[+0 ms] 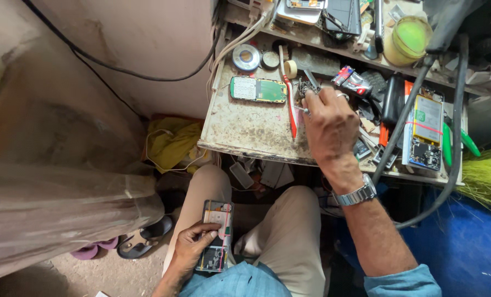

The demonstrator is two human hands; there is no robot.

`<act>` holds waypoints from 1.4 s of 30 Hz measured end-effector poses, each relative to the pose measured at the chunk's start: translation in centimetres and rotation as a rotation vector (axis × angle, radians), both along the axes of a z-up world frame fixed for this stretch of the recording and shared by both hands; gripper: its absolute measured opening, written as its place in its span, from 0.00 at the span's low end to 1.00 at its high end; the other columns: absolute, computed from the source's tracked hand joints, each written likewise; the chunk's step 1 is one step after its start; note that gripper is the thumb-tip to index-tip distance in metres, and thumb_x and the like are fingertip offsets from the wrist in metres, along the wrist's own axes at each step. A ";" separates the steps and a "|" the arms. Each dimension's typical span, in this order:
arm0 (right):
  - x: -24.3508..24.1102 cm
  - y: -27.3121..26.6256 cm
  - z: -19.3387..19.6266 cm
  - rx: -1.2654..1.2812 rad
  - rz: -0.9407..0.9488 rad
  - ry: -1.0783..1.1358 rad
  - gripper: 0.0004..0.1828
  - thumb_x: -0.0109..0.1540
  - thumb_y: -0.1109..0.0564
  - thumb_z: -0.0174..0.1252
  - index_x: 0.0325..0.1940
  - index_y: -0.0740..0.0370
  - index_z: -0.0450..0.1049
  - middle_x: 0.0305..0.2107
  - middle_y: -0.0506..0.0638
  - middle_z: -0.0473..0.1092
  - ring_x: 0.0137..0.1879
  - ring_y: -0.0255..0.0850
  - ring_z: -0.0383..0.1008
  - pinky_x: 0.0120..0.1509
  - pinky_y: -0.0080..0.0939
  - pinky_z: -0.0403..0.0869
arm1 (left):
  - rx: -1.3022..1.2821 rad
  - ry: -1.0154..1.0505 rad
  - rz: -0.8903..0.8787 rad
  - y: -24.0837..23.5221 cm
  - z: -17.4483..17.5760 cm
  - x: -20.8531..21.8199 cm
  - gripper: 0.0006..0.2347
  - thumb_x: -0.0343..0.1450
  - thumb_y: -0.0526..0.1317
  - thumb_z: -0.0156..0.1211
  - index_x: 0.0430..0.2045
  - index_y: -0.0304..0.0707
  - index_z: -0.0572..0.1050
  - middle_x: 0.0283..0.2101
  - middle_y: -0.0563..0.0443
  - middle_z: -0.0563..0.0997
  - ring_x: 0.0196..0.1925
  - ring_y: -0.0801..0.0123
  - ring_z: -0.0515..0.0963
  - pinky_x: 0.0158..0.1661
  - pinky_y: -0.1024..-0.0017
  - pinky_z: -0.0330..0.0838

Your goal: The person disassembles a mobile phone using a screwdriver and a specialized pry tool, removes internal components from the motherboard, and then secures the phone with rubber bands.

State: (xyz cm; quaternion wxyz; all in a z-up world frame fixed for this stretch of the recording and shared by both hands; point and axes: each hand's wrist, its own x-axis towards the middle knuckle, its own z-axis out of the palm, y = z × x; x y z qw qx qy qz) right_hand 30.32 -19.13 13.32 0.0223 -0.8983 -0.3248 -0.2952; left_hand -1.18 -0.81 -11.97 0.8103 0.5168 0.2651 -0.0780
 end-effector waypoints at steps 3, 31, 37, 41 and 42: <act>-0.2 -0.1 0.1 0.004 0.016 -0.020 0.09 0.58 0.61 0.72 0.34 0.60 0.75 0.31 0.50 0.70 0.35 0.43 0.73 0.35 0.41 0.73 | -0.005 -0.032 0.012 0.1 0.3 0.0 0.09 0.68 0.32 0.65 0.39 0.27 0.85 0.37 0.53 0.84 0.36 0.77 0.80 0.40 0.77 0.76; 3.3 0.6 4.2 -0.055 -0.021 0.399 0.07 0.61 0.55 0.68 0.41 0.59 0.84 0.36 0.51 0.76 0.33 0.45 0.78 0.45 0.45 0.76 | 0.001 -0.003 0.011 -0.1 -1.6 -0.4 0.10 0.67 0.32 0.67 0.40 0.29 0.85 0.34 0.51 0.85 0.34 0.76 0.79 0.38 0.76 0.75; 3.0 1.5 3.8 -0.109 -0.034 0.344 0.06 0.58 0.58 0.66 0.36 0.62 0.82 0.34 0.53 0.75 0.34 0.49 0.78 0.43 0.47 0.77 | -0.020 0.014 0.019 0.1 -0.6 -0.2 0.09 0.67 0.32 0.66 0.40 0.30 0.85 0.34 0.50 0.85 0.33 0.76 0.79 0.37 0.76 0.75; 3.4 1.0 3.6 -0.099 0.012 0.353 0.08 0.58 0.57 0.66 0.37 0.64 0.81 0.34 0.57 0.74 0.36 0.53 0.77 0.45 0.50 0.76 | -0.020 0.016 0.016 0.1 -0.4 -0.2 0.10 0.67 0.32 0.66 0.40 0.30 0.85 0.35 0.50 0.85 0.33 0.76 0.79 0.37 0.76 0.76; 3.4 0.8 3.5 -0.079 0.029 0.341 0.08 0.58 0.57 0.66 0.37 0.64 0.80 0.34 0.57 0.74 0.37 0.54 0.77 0.45 0.50 0.76 | -0.019 0.025 0.015 0.1 -0.3 -0.1 0.10 0.67 0.32 0.66 0.41 0.30 0.85 0.35 0.50 0.85 0.33 0.76 0.79 0.37 0.75 0.76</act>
